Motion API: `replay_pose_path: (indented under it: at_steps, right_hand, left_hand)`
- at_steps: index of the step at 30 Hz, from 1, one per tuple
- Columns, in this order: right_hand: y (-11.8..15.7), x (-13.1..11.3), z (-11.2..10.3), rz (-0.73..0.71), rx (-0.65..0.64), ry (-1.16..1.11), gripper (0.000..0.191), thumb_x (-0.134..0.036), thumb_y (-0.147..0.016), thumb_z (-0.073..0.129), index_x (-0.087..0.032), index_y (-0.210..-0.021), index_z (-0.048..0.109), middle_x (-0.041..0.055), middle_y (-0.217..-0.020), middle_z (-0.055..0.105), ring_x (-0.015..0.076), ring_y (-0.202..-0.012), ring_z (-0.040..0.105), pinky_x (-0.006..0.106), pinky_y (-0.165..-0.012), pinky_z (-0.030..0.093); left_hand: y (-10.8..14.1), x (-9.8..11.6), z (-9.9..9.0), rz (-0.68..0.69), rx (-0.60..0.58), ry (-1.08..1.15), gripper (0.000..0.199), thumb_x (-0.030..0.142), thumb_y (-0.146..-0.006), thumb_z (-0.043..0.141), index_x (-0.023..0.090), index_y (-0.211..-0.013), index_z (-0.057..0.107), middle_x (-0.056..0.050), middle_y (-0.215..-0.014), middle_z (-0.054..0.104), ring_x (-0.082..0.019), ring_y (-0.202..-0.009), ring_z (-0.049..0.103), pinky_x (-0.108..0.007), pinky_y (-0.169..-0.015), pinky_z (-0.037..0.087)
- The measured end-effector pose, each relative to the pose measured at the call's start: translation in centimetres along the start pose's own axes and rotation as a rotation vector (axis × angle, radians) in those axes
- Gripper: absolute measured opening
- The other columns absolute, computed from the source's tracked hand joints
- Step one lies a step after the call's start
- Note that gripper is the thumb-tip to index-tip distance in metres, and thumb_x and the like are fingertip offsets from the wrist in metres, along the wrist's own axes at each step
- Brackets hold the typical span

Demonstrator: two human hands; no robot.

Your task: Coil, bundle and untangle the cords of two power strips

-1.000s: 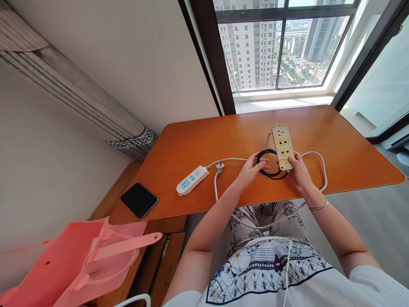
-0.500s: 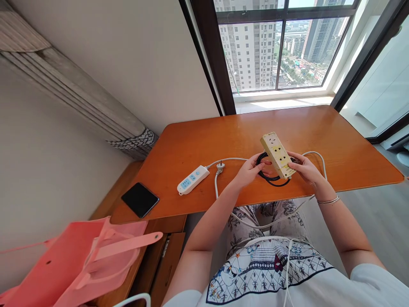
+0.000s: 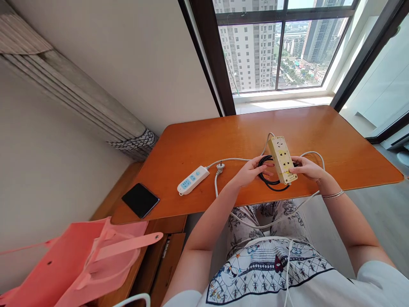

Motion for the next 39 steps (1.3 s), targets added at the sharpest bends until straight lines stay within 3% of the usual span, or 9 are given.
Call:
replay_pose_path:
  at_steps: [6,11,16,21,26,32,36,39]
  right_hand:
    - [-0.7,0.7,0.3,0.028,0.098,-0.189,0.057,-0.03,-0.052,0.097,-0.022,-0.105,0.078,0.0047,-0.105,0.08,0.0201,-0.083,0.073,0.03,-0.071,0.059]
    - [-1.4,1.1,0.3,-0.124,0.234,-0.102,0.059,-0.035,-0.049,0.098,-0.022,-0.103,0.076,0.0044,-0.103,0.079,0.0236,-0.091,0.073,0.036,-0.082,0.059]
    - [-1.6,1.6,0.6,-0.258,0.328,-0.077,0.062,-0.045,-0.053,0.096,-0.025,-0.107,0.073,0.0037,-0.109,0.078,0.0259,-0.1,0.072,0.041,-0.092,0.057]
    - [-1.4,1.5,1.2,-0.29,0.296,0.035,0.065,-0.049,-0.054,0.096,-0.026,-0.109,0.071,0.0046,-0.111,0.078,0.028,-0.103,0.071,0.044,-0.095,0.056]
    - [-1.4,1.9,1.0,-0.275,0.321,0.024,0.063,-0.053,-0.053,0.095,-0.026,-0.104,0.07,0.0051,-0.111,0.078,0.0294,-0.104,0.071,0.046,-0.097,0.056]
    - [-1.1,2.9,1.3,-0.202,0.316,-0.026,0.061,-0.049,-0.052,0.096,-0.025,-0.101,0.068,0.0068,-0.113,0.078,0.0311,-0.108,0.07,0.049,-0.101,0.054]
    - [-1.0,3.6,1.8,-0.155,0.266,-0.025,0.06,-0.048,-0.055,0.096,-0.023,-0.103,0.07,0.0084,-0.112,0.078,0.0324,-0.111,0.07,0.051,-0.106,0.051]
    - [-1.0,3.8,1.8,-0.158,0.304,-0.024,0.06,-0.05,-0.055,0.095,-0.024,-0.102,0.07,0.0076,-0.115,0.078,0.0322,-0.114,0.069,0.051,-0.108,0.051]
  left_hand:
    - [-0.8,0.0,-0.5,0.019,0.085,0.062,0.056,0.034,-0.07,0.09,0.021,-0.119,0.068,-0.01,-0.111,0.076,-0.023,-0.084,0.075,-0.033,-0.072,0.06]
    - [-1.3,-1.4,-0.8,-0.011,0.217,0.156,0.054,0.033,-0.069,0.092,0.018,-0.113,0.065,-0.01,-0.109,0.076,-0.022,-0.095,0.074,-0.033,-0.084,0.057]
    - [-1.4,-3.8,0.6,-0.116,0.256,0.306,0.04,0.038,-0.08,0.083,0.019,-0.107,0.063,-0.007,-0.099,0.075,-0.019,-0.087,0.074,-0.037,-0.087,0.056]
    - [-1.7,-4.3,1.5,-0.03,0.376,0.486,0.022,0.02,-0.085,0.073,0.019,-0.103,0.062,-0.006,-0.097,0.074,-0.017,-0.084,0.072,-0.041,-0.094,0.054]
    - [-1.5,-3.5,1.8,0.028,0.5,0.464,0.027,0.006,-0.077,0.064,0.018,-0.101,0.06,-0.005,-0.096,0.074,-0.018,-0.093,0.072,-0.04,-0.099,0.052]
    - [-1.6,-2.8,2.2,0.074,0.543,0.576,0.029,0.004,-0.069,0.062,0.018,-0.095,0.059,-0.003,-0.087,0.072,-0.017,-0.091,0.071,-0.034,-0.089,0.053]
    - [-1.9,-3.0,2.1,0.114,0.609,0.535,0.028,0.011,-0.074,0.07,0.019,-0.098,0.06,-0.002,-0.09,0.071,-0.017,-0.094,0.07,-0.031,-0.085,0.052]
    - [-2.2,-3.4,2.0,0.103,0.639,0.506,0.029,0.005,-0.075,0.066,0.019,-0.099,0.06,-0.001,-0.091,0.071,-0.017,-0.096,0.071,-0.032,-0.089,0.052]
Point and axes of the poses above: each hand's wrist, its own y-axis away from the middle knuckle, its own z-axis out of the palm, x = y × z, the point moved 3 cm from there along -y, towards the middle knuckle
